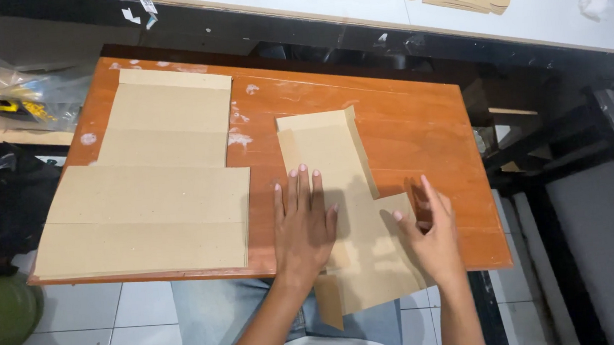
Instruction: The person folds flat cardboard sheets into small rectangular boxes on a wooden table. They crease the pre-scored lines, tuck the side flaps, and close the top to form a finished box, repeating the process for a second sheet.
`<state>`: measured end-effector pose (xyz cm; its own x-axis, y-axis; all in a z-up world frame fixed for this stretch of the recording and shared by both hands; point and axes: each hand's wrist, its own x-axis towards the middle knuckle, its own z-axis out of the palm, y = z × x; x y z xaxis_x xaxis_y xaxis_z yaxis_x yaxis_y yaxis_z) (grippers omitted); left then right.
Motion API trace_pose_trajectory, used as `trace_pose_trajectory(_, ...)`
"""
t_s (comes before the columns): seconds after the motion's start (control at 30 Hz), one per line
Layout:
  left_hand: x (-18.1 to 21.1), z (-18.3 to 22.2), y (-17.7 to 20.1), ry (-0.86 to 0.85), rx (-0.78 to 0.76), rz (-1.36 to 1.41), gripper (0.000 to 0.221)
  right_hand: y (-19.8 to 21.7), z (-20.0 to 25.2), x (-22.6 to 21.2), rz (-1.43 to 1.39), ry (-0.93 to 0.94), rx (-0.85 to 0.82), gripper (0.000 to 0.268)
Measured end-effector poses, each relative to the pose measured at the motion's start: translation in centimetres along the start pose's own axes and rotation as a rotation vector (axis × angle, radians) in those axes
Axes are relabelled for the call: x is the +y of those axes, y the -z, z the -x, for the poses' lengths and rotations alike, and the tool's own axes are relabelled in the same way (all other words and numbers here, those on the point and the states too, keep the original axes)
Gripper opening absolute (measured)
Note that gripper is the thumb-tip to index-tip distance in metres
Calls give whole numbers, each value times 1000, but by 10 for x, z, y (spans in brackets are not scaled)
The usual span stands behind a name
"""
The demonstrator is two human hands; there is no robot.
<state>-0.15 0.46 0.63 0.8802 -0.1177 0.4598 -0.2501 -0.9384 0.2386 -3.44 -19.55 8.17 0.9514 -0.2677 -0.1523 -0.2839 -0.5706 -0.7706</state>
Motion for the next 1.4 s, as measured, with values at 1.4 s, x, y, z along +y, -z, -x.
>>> trace_pose_trajectory(1.4,4,-17,34,-123,-544,272,62,-20,-25,8,82,265,-144,35)
